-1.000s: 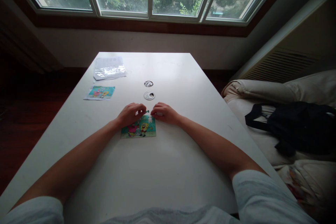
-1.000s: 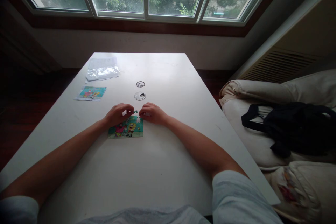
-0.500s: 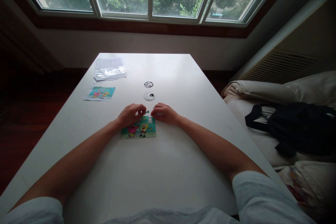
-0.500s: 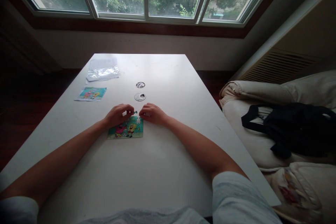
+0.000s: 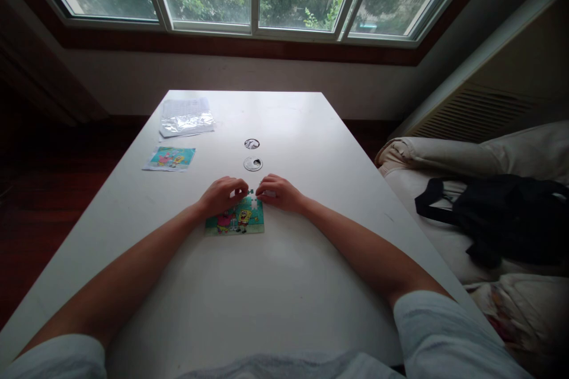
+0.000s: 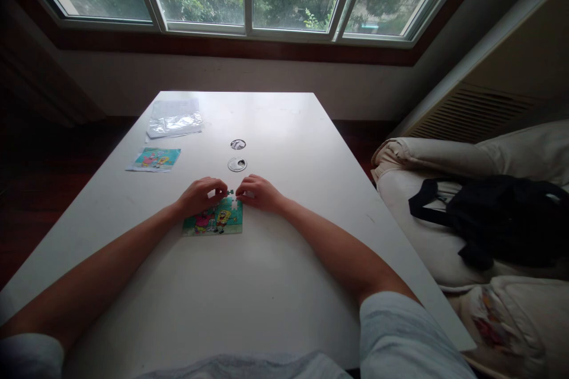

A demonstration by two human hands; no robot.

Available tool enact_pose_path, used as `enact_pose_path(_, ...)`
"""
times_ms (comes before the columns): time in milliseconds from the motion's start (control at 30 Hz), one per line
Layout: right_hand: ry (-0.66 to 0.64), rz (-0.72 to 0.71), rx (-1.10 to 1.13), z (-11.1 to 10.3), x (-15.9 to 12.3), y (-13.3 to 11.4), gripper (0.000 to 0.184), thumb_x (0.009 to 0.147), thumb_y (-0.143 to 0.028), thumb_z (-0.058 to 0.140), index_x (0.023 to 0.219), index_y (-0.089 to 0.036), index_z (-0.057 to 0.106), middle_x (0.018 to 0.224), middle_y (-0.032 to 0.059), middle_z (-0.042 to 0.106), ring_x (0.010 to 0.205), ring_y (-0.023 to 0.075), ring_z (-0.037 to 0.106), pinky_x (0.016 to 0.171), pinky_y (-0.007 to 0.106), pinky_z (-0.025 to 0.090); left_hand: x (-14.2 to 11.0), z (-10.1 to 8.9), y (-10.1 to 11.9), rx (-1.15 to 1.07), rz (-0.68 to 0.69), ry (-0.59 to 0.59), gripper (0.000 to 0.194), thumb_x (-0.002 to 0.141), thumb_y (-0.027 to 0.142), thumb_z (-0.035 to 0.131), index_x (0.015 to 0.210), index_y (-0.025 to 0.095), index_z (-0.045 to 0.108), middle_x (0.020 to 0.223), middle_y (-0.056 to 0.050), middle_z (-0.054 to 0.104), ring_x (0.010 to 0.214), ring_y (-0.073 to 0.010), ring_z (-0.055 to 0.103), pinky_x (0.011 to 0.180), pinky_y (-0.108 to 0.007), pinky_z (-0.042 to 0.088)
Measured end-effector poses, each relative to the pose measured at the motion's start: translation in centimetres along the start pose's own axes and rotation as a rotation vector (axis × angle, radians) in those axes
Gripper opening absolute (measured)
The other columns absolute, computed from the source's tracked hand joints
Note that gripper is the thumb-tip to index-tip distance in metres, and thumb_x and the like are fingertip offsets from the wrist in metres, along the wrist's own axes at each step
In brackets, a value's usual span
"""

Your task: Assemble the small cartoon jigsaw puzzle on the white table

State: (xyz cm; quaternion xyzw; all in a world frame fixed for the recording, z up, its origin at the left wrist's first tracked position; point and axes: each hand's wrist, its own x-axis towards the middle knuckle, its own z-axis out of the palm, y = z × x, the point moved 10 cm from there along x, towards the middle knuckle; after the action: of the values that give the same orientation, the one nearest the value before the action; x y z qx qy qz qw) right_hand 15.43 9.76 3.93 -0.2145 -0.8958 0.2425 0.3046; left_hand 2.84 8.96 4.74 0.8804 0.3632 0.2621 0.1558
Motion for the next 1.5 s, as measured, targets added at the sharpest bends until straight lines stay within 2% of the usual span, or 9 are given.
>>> enact_pose_path(167,0.043,0.018,0.050,-0.2,0.1,-0.4,0.017,0.097,-0.037,0.066,0.092,-0.022,0.072,0.092,0.0074,0.071,0.090,0.0209,0.061,0.082,0.036,0.051,0.0,-0.3,0.7,-0.101,-0.022,0.020,0.010,0.094,0.022,0.057,0.094,0.021,0.067,0.084,0.000,0.070,0.077,-0.0134,0.063,0.070,-0.024,0.047)
enact_pose_path(367,0.120,0.019,0.072,-0.7,0.1,-1.1,0.016,0.097,-0.037,0.065,0.092,-0.022,0.069,0.091,0.0069,0.070,0.089,0.0205,0.061,0.082,0.035,0.052,0.0,-0.5,1.4,-0.100,0.017,0.046,0.009,0.095,0.023,0.058,0.093,0.021,0.067,0.082,0.000,0.070,0.076,-0.0136,0.062,0.072,-0.025,0.048)
enact_pose_path(600,0.172,0.055,0.107,-1.4,0.0,-0.7,0.013,0.097,-0.033,0.064,0.093,-0.021,0.069,0.089,0.0054,0.068,0.085,0.0184,0.061,0.079,0.033,0.051,0.0,0.4,0.9,-0.077,0.000,-0.031,0.009,0.094,0.025,0.059,0.095,0.023,0.068,0.085,-0.001,0.070,0.078,-0.0153,0.063,0.076,-0.027,0.049)
enact_pose_path(800,0.220,0.116,0.116,-1.8,-0.2,0.4,0.012,0.095,-0.031,0.066,0.089,-0.021,0.066,0.085,0.0035,0.067,0.083,0.0168,0.060,0.076,0.031,0.049,0.0,1.6,0.8,0.002,0.065,-0.124,0.010,0.094,0.026,0.060,0.094,0.023,0.069,0.092,-0.004,0.071,0.088,-0.0184,0.065,0.086,-0.032,0.049)
enact_pose_path(1067,0.261,0.174,0.148,-2.0,-0.4,1.5,0.014,0.093,-0.034,0.066,0.089,-0.020,0.066,0.084,0.0027,0.067,0.081,0.0157,0.059,0.075,0.030,0.048,0.0,1.6,1.5,0.048,0.140,-0.154,0.010,0.092,0.027,0.062,0.097,0.024,0.070,0.106,-0.005,0.073,0.099,-0.0207,0.063,0.093,-0.035,0.048)
enact_pose_path(1500,0.252,0.248,0.191,-1.7,-0.5,2.4,0.011,0.090,-0.031,0.066,0.092,-0.020,0.068,0.085,0.0018,0.070,0.079,0.0147,0.060,0.073,0.029,0.048,-0.2,1.7,1.1,0.098,0.136,-0.178,0.015,0.090,0.034,0.067,0.102,0.025,0.069,0.115,-0.005,0.070,0.106,-0.0228,0.061,0.097,-0.037,0.047)
